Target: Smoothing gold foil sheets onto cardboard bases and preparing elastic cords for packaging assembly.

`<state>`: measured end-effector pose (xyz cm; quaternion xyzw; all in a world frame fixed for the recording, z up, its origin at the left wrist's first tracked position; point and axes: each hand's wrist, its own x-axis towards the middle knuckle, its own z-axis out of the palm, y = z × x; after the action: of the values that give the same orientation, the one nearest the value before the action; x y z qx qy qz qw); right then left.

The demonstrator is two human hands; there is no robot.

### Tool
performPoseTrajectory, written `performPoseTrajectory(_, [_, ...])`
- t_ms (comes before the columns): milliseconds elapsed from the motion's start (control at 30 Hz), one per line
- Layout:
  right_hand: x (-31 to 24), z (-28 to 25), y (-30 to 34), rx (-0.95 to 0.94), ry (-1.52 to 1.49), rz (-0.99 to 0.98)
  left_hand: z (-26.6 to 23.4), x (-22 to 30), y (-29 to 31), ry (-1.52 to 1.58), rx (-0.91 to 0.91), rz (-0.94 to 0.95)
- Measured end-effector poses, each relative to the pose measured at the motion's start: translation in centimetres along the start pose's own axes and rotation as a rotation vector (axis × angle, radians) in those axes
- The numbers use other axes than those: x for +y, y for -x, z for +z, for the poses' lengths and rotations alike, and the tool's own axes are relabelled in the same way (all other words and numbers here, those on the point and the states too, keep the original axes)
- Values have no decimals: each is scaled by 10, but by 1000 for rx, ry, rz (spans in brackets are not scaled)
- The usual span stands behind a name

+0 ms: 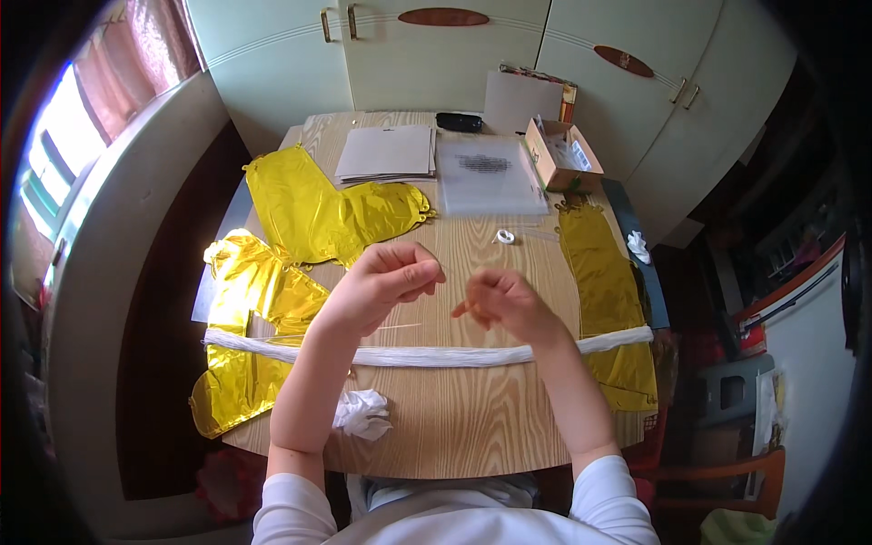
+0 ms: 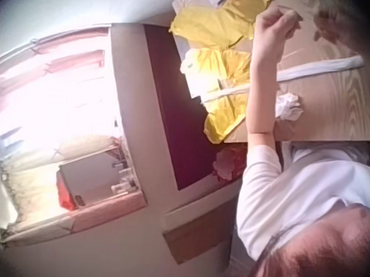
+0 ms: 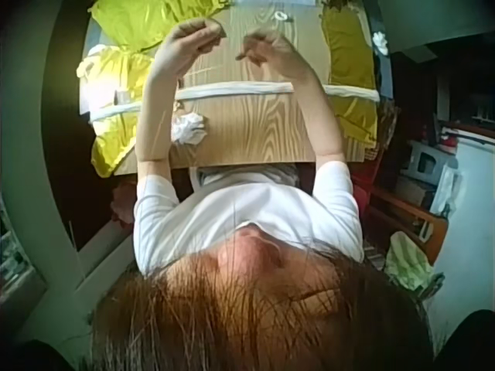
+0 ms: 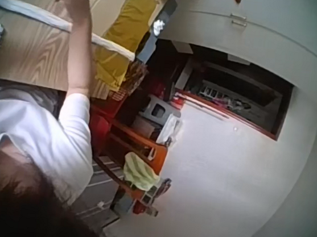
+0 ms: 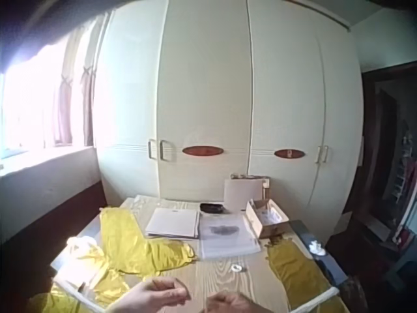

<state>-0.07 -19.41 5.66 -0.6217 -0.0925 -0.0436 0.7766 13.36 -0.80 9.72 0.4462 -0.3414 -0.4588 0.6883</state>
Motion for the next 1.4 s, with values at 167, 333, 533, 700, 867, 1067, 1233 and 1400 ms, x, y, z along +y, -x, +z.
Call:
performPoseTrajectory(167, [-3, -13, 1, 68, 49, 22, 9, -4, -3, 359, -88, 99])
performPoseTrajectory(333, [-18, 9, 2, 48, 515, -22, 19, 1, -6, -332, 125, 265])
performPoseTrajectory(533, [-47, 8, 12, 236, 445, -320, 24, -6, -5, -759, 1, 232])
performPoseTrajectory(700, [-34, 3, 5, 289, 584, -158, 19, -5, 0, -145, -279, 92])
performPoseTrajectory(867, [-34, 14, 8, 97, 779, -132, 22, 0, -3, -313, -5, 159])
performPoseTrajectory(1067, [-53, 10, 16, 165, 710, -260, 20, -5, -3, -565, -73, 140])
performPoseTrajectory(1233, [-45, 3, 11, 215, 686, -262, 15, 1, -1, -470, -348, -41])
performPoseTrajectory(1400, [-31, 3, 5, 191, 672, -146, 8, 4, 4, -202, -468, -17])
